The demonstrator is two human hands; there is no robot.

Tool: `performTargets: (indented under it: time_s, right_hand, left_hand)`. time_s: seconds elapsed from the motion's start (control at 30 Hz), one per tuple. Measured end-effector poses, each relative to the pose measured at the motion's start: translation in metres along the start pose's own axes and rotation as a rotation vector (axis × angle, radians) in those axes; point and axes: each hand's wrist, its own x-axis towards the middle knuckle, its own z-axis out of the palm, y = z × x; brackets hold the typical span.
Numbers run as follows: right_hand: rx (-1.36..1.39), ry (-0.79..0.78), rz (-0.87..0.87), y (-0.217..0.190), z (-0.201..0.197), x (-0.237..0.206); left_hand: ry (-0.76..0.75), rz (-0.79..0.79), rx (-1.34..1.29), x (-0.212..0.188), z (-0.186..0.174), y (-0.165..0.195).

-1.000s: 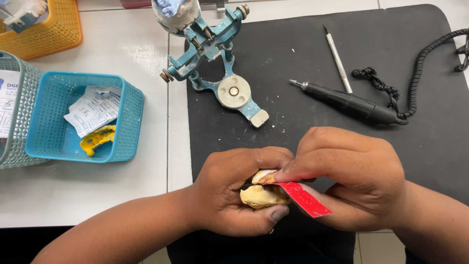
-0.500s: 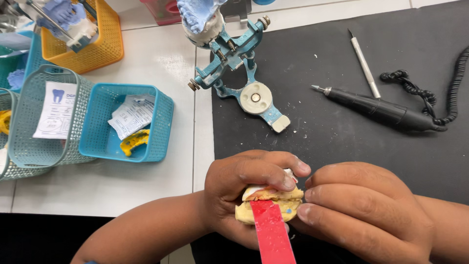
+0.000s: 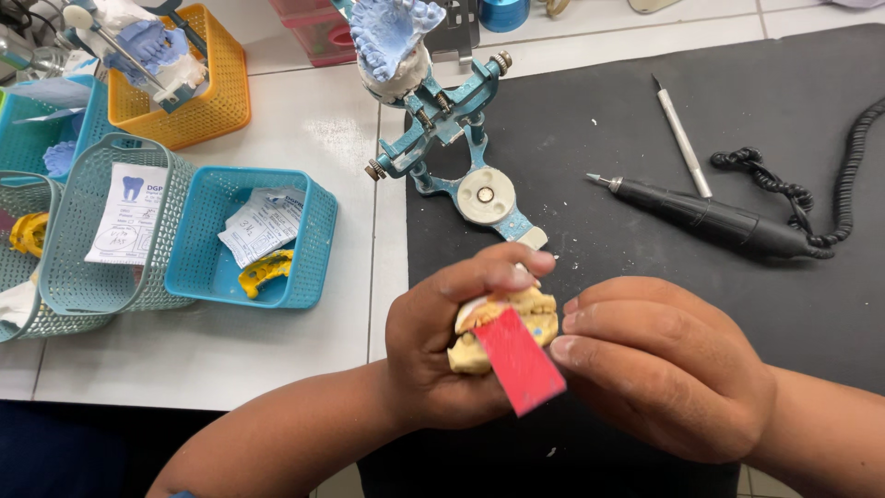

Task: The person aligns two halves of a dental prosthesis using blue and red tape, then uses a rotary tool to grind and smooth the inner surfaces. The person repeatedly checks the fit by pressing the halves together and adjusting the alignment.

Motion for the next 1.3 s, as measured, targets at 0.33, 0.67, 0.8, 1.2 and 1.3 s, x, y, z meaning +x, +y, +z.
performTargets:
  time_s: [0.33,0.67,0.8,1.2,1.3]
  right_hand:
    - [1.122,0.166,1.232,0.000,0.005,-0.015]
    - [1.263,0.221,1.169,-0.002,0.015,-0.024]
    - [1.237,0.267,1.069,-0.002,0.010,-0.026]
    - [1.147,0.238,1.144,0.002,-0.006,-0.013]
    - [1.080,0.213,1.164,0.004,-0.009,-0.011]
  left_hand:
    - [0.113,0.400,0.609,0.028,-0.005,0.009]
    - [0.097,0.480,0.749,0.027,0.001,0.003]
    - [0.070,0.443,0.673,0.029,0.004,0.003]
    - [-0.031,0.219,0.248,0.023,-0.011,0.004]
    - [-0.062,0.207,0.252,0.023,-0.015,0.003]
